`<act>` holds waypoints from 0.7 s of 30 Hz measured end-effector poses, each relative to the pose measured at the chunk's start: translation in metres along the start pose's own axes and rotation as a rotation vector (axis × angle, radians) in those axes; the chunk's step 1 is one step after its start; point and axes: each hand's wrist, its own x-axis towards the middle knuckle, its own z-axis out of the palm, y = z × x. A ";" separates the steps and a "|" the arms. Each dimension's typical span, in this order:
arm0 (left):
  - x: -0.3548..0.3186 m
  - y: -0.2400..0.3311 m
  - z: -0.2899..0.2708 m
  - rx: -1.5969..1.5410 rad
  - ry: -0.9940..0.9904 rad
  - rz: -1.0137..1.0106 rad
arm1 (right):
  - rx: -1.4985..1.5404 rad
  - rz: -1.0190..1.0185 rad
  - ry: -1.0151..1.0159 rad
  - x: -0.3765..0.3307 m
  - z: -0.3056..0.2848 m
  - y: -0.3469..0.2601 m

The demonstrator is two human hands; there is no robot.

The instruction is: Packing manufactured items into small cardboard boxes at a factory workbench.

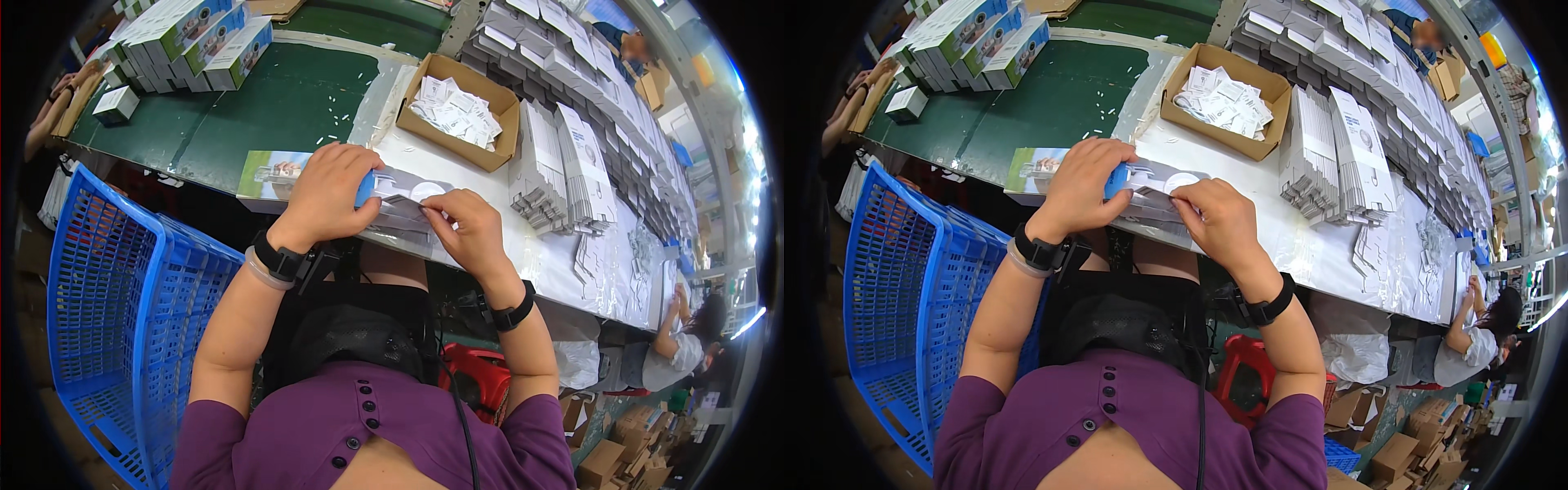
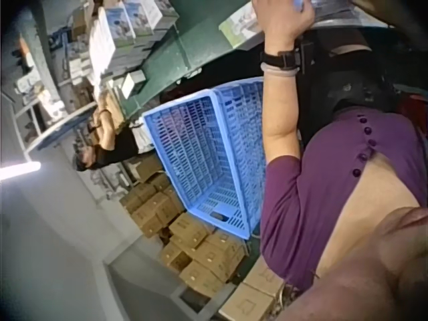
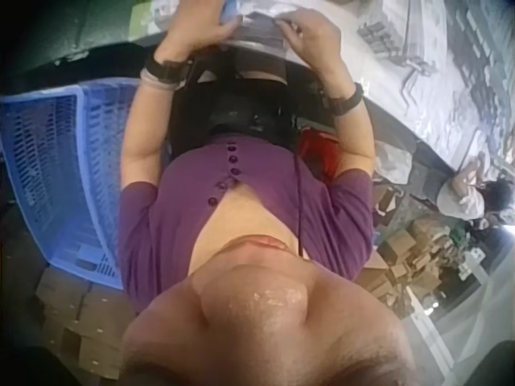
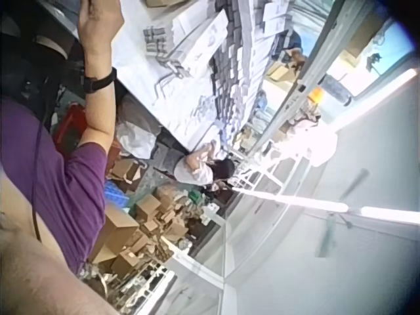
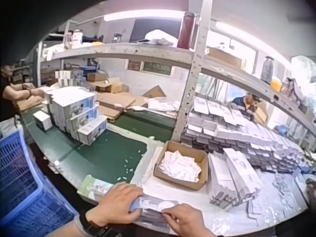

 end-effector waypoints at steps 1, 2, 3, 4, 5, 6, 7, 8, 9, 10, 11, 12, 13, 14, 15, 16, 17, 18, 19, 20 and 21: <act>0.000 0.000 0.000 0.001 -0.002 0.000 | -0.033 -0.027 -0.019 -0.001 -0.001 0.002; 0.000 0.000 -0.002 0.007 -0.034 -0.007 | -0.067 -0.053 -0.037 -0.002 -0.003 0.004; 0.001 0.001 -0.004 0.011 -0.067 -0.014 | -0.101 -0.076 -0.057 -0.003 -0.004 0.004; 0.000 0.002 -0.005 0.014 -0.100 -0.022 | -0.099 -0.070 -0.058 -0.003 -0.003 0.003; 0.000 0.001 -0.005 0.011 -0.106 -0.022 | -0.131 -0.082 -0.075 -0.003 -0.002 0.001; 0.001 -0.001 -0.004 -0.025 -0.109 -0.029 | -0.163 -0.092 -0.092 -0.003 -0.002 -0.001; 0.002 -0.003 -0.004 -0.060 -0.112 -0.036 | -0.195 -0.102 -0.110 -0.004 -0.002 -0.003; 0.002 -0.005 -0.007 -0.086 -0.111 -0.046 | -0.190 -0.104 -0.108 -0.002 -0.002 -0.005; 0.001 -0.006 -0.010 -0.081 -0.113 -0.047 | -0.181 -0.134 -0.086 -0.001 -0.003 -0.007; 0.001 -0.007 -0.013 -0.255 -0.060 -0.125 | -0.172 -0.163 -0.064 0.001 -0.004 -0.009; 0.000 -0.008 -0.017 -0.427 -0.005 -0.204 | -0.163 -0.193 -0.041 0.001 -0.004 -0.009; 0.000 -0.008 -0.021 -0.598 0.052 -0.282 | -0.156 -0.195 -0.037 0.001 -0.004 -0.009; -0.002 -0.009 -0.022 -0.596 0.045 -0.283 | -0.189 -0.227 -0.066 -0.001 -0.005 -0.007; -0.003 -0.009 -0.025 -0.525 0.069 -0.265 | -0.222 -0.259 -0.095 -0.003 -0.006 -0.005; -0.006 -0.009 -0.028 -0.454 0.093 -0.246 | -0.255 -0.292 -0.122 -0.004 -0.006 -0.002; -0.007 -0.011 -0.030 -0.382 0.117 -0.226 | -0.250 -0.289 -0.118 -0.004 -0.008 0.000; -0.009 -0.013 -0.032 -0.378 0.111 -0.225 | -0.244 -0.237 -0.093 -0.004 -0.011 0.003; -0.013 -0.014 -0.034 -0.215 0.042 -0.209 | -0.238 -0.188 -0.072 -0.003 -0.016 0.005; -0.017 -0.016 -0.036 -0.052 -0.026 -0.191 | -0.232 -0.139 -0.052 -0.002 -0.020 0.007; -0.018 -0.016 -0.035 0.106 -0.096 -0.165 | -0.233 -0.136 -0.048 -0.004 -0.022 0.014; -0.018 -0.016 -0.033 0.107 -0.097 -0.160 | -0.184 -0.028 -0.159 -0.008 -0.021 0.026</act>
